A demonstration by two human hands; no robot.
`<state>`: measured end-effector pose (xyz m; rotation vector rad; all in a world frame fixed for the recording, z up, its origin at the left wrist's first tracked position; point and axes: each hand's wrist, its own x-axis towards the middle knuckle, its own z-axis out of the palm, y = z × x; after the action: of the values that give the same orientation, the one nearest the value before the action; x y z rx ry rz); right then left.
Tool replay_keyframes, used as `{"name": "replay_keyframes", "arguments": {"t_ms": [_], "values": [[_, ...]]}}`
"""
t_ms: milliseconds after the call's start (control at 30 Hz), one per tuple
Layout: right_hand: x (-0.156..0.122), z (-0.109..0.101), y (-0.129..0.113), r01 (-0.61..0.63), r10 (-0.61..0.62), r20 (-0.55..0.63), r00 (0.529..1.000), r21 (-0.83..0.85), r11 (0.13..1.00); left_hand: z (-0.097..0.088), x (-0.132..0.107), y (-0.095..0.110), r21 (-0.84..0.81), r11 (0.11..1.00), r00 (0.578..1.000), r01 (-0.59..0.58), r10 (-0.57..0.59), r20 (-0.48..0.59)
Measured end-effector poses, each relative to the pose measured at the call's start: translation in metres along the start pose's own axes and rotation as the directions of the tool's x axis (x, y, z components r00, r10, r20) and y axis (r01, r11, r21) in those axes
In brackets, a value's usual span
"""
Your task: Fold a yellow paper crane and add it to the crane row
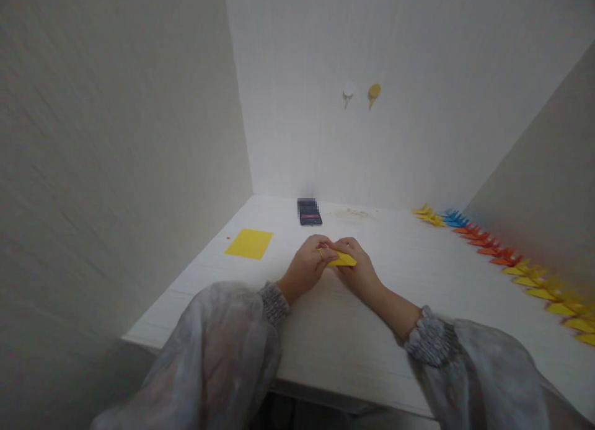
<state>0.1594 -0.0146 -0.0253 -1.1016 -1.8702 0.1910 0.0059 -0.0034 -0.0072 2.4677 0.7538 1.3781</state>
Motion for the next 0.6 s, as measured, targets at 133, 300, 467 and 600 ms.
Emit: {"name": "replay_keyframes", "arguments": {"t_ms": [133,300,467,600], "values": [[0.001,-0.007,0.005,-0.008,0.007,-0.026,1.000,-0.056,0.998,0.001,0.000,-0.001,-0.084,0.997,0.997,0.000,0.006,0.077],[0.007,-0.012,0.019,-0.023,0.018,-0.095,0.995,-0.048,0.999,-0.012,-0.001,-0.020,-0.145,0.981,0.992,0.125,-0.128,-0.007],[0.008,-0.018,0.027,0.000,0.002,-0.193,0.981,0.013,1.000,-0.008,-0.001,-0.037,-0.454,0.717,0.802,0.528,-0.597,-0.009],[0.006,-0.019,0.018,0.042,-0.035,-0.122,0.992,0.058,0.997,-0.008,0.000,-0.031,-0.713,0.457,0.787,0.531,-0.578,0.215]]}}
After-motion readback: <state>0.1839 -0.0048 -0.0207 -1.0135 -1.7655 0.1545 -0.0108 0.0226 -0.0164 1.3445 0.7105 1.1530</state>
